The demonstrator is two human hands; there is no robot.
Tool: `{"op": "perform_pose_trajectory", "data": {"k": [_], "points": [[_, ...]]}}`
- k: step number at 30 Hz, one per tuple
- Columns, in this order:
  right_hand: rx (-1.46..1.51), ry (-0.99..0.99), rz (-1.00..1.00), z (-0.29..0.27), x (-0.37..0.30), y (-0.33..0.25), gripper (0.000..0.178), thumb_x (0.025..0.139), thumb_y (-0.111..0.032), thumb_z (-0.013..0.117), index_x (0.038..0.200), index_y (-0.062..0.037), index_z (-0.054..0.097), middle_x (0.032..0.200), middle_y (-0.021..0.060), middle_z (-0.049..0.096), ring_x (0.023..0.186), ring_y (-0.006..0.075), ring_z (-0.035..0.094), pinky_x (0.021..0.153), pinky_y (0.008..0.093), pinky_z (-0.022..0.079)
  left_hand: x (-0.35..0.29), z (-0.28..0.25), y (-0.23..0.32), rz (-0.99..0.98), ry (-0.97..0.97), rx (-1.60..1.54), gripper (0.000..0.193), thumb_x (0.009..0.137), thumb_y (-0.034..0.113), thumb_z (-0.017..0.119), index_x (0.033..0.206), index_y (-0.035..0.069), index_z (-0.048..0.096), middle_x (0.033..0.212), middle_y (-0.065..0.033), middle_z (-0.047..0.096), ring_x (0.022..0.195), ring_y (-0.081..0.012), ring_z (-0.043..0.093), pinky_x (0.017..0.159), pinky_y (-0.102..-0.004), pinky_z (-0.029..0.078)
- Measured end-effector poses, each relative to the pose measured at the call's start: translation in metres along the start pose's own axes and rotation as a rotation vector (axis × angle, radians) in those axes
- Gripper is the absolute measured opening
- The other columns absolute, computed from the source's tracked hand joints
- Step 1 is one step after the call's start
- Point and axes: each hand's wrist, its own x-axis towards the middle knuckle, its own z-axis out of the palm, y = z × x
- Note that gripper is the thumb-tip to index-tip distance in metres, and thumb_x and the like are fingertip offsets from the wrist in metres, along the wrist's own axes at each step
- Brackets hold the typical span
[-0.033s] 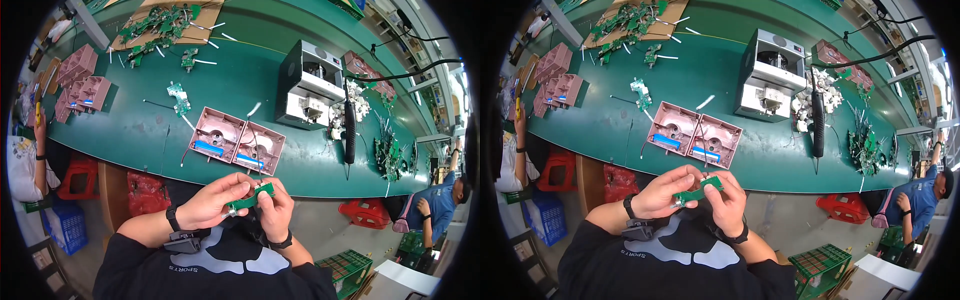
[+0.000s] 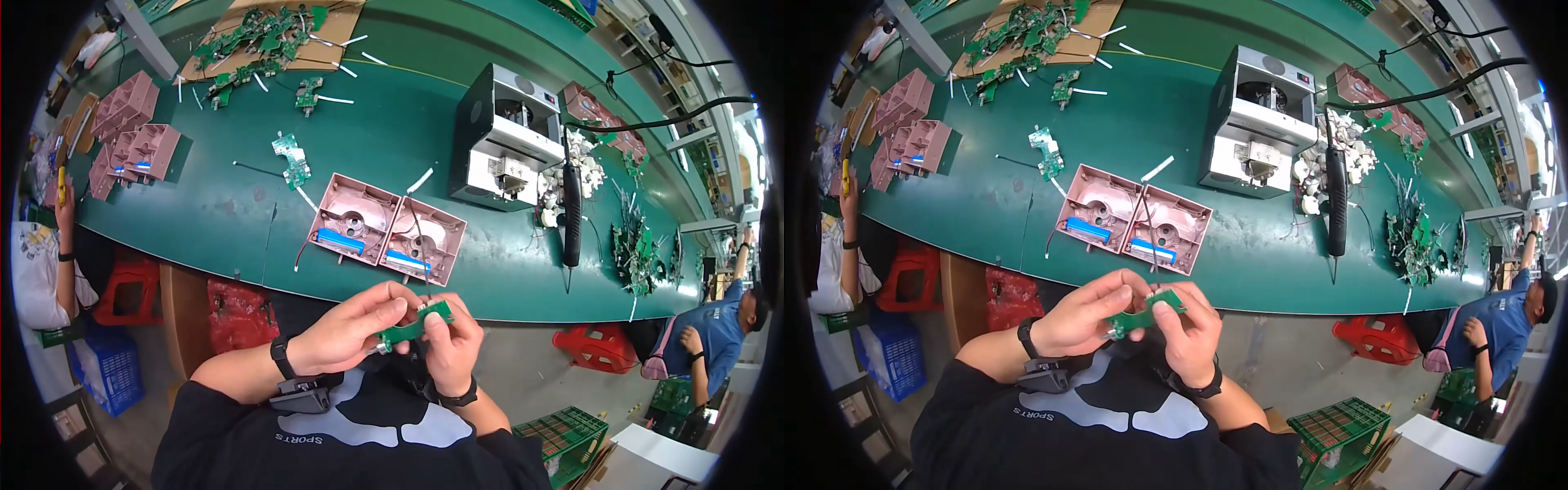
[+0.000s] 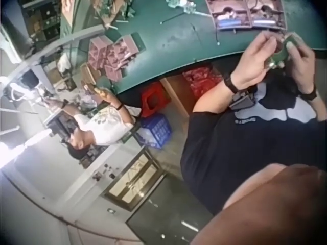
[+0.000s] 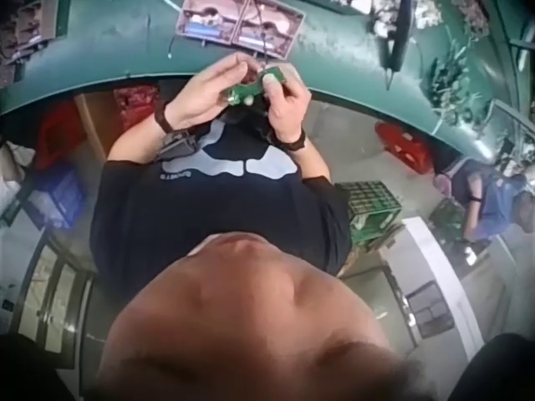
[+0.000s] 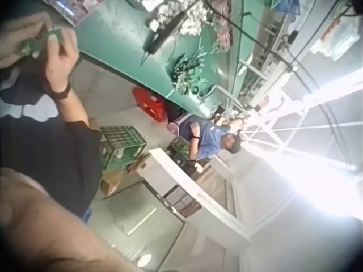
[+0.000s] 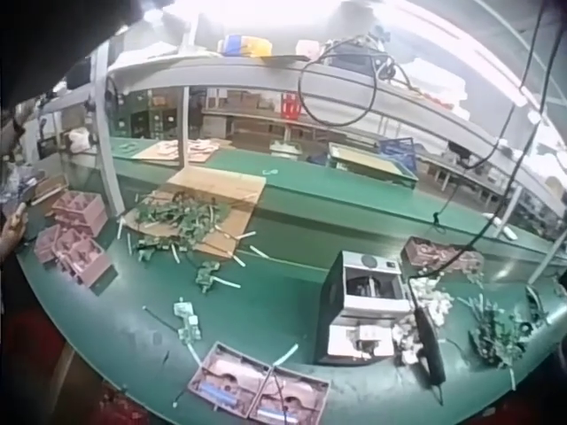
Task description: Assembling electronic boards and wires into plastic housings and using an electric screwdriver to secure components.
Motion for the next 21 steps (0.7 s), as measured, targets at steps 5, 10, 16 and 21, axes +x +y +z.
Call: {"op": "perform_pose_trajectory", "data": {"k": [5,10,16,21], "points": [[0.126,0.153,-0.044,-0.027,-0.010,-0.002,0.027,0.096,-0.017,0.068,0.103,0.0093,0.070,0.096,0.0132,0.066,0.071,0.0155,0.060,0.061,0.0267,0.048,0.001,-0.007,0.030,0.340,-0.172,0.988,0.037,0.103,0.028,0.066,0.132,0.006,0.058,0.128,-0.0093,0.061,0.117,-0.0247,0.060,0.097,-0.0397,0.051],[0.264,0.184,-0.044,-0.066,-0.033,-0.002,0.028,0.092,-0.018,0.070,0.095,0.0093,0.071,0.090,0.0148,0.069,0.066,0.0156,0.061,0.056,0.0276,0.049,0.020,0.004,0.073,0.733,0.093,1.769,0.080,0.072,0.022,0.091,0.142,0.009,0.055,0.139,-0.0179,0.055,0.131,-0.0357,0.054,0.110,-0.0470,0.045],[0.314,0.056,0.123,-0.074,-0.063,0.000,0.030,0.091,-0.020,0.070,0.091,0.0094,0.071,0.087,0.0167,0.069,0.061,0.0168,0.060,0.054,0.0275,0.048,0.065,-0.009,0.079,0.711,0.029,2.140,0.095,0.068,0.021,0.090,0.152,0.012,0.046,0.140,-0.0210,0.053,0.131,-0.0395,0.052,0.115,-0.0503,0.040],[0.313,0.004,0.248,-0.069,-0.069,0.002,0.027,0.091,-0.018,0.070,0.089,0.0093,0.072,0.087,0.0175,0.070,0.060,0.0168,0.061,0.054,0.0274,0.049,0.082,-0.021,0.079,0.626,-0.113,2.163,0.105,0.065,0.019,0.090,0.157,0.013,0.039,0.132,-0.0218,0.053,0.125,-0.0417,0.053,0.117,-0.0506,0.038]]}}
